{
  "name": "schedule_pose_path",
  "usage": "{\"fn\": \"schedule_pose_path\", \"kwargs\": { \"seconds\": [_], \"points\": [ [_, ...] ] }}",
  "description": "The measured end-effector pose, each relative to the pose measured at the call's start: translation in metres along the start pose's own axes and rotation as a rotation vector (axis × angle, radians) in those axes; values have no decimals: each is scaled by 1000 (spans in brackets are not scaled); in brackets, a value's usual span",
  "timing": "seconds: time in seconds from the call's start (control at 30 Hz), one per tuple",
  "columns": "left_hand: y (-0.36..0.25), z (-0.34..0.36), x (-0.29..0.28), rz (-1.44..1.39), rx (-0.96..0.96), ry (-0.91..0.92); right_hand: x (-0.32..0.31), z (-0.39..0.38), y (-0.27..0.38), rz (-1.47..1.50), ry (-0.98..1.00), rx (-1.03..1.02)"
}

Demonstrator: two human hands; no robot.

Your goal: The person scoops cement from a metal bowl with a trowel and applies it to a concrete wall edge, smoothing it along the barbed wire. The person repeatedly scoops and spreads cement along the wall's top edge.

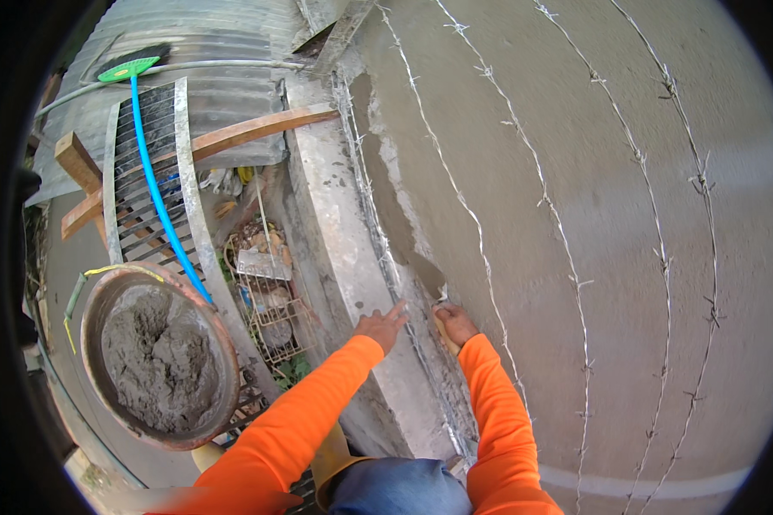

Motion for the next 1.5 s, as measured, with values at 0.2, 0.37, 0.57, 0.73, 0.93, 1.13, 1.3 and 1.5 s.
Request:
{"fn": "schedule_pose_path", "kwargs": {
  "seconds": [0.2,0.37,0.57,0.73,0.93,1.13,1.3,1.5],
  "points": [
    [-2,4,-2,-7,-5,45,21,18,19,-63,-40,-158],
    [0,-1,-6,0,6,3,67,78,34,-79,12,-205],
    [-3,3,-4,18,2,44,69,107,56,-27,45,-191],
    [0,4,4,37,3,28,58,90,74,157,-22,-209],
    [-2,4,4,14,2,-5,57,82,25,54,-57,-271],
    [-3,3,0,33,12,-16,68,98,-13,-53,-75,-339],
    [-6,8,2,57,30,-33,53,88,-7,96,-133,-316],
    [-21,27,-7,121,72,-12,31,15,23,-104,-375,-588]
  ]
}}
Point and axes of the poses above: each hand's wrist, its own z-axis towards the middle knuckle, its own x-axis out of the palm, y = z × x, the point moved 2 cm from there along z, towards the middle knuckle, and after that the axes turned 13 degrees about -y, right-handed, at the moved point
